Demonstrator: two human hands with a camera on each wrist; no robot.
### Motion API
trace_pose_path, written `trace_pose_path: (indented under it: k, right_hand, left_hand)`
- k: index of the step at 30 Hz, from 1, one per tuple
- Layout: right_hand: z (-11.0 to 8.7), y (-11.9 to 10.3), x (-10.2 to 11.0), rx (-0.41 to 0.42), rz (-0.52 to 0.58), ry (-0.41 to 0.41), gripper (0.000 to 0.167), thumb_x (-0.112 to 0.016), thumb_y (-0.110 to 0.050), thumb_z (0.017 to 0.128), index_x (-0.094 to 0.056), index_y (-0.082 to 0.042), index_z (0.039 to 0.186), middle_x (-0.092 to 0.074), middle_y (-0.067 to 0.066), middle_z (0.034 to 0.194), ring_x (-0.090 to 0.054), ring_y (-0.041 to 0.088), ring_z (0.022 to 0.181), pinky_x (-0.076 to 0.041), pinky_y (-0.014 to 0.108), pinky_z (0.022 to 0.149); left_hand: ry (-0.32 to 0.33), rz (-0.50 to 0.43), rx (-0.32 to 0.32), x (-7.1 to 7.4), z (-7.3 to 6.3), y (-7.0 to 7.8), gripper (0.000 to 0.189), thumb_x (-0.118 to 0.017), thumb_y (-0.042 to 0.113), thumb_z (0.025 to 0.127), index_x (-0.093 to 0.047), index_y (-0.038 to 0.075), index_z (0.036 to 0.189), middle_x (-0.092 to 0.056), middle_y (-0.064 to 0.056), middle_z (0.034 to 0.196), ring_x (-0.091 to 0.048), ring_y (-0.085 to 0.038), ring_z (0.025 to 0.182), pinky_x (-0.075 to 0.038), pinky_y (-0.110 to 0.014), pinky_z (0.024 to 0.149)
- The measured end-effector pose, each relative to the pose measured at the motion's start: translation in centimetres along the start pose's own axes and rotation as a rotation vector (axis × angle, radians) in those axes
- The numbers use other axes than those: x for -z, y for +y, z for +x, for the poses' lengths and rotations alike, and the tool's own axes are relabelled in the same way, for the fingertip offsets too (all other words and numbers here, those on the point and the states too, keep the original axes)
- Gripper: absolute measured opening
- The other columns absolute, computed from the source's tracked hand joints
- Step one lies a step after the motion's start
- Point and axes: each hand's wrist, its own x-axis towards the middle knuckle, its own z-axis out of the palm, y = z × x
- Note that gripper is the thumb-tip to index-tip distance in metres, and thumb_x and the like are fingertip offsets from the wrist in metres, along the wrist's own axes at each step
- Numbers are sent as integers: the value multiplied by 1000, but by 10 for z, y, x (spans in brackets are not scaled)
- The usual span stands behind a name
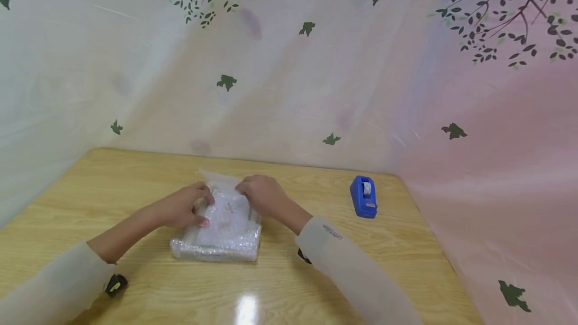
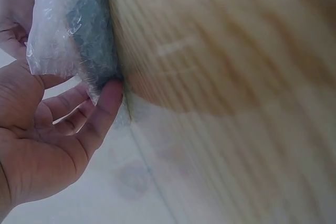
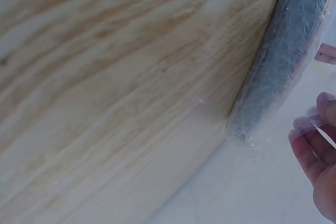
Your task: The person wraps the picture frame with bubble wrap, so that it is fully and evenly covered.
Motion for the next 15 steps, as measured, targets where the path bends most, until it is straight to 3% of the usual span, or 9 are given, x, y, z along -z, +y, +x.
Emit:
trace_pose_path:
  k: [8, 15]
  right_hand:
    - [-9, -13, 5, 37, -71, -61, 17, -66, -6, 98, -79, -9, 107, -77, 4, 105, -72, 20, 99, -59, 33, 86]
    - [-12, -18, -2, 94, -132, -170, 24, -64, 7, 87, -75, -14, 86, -76, -1, 98, -73, 15, 90, -58, 30, 72]
  left_hand:
    - [16, 1, -22, 0, -1, 2, 33, -86, 18, 83, -72, 5, 110, -58, -15, 126, -55, -42, 125, -45, -54, 107]
    - [17, 2, 21, -1, -1, 6, 36, -87, 17, 83, -72, 3, 113, -59, -15, 128, -57, -41, 124, -46, -54, 105]
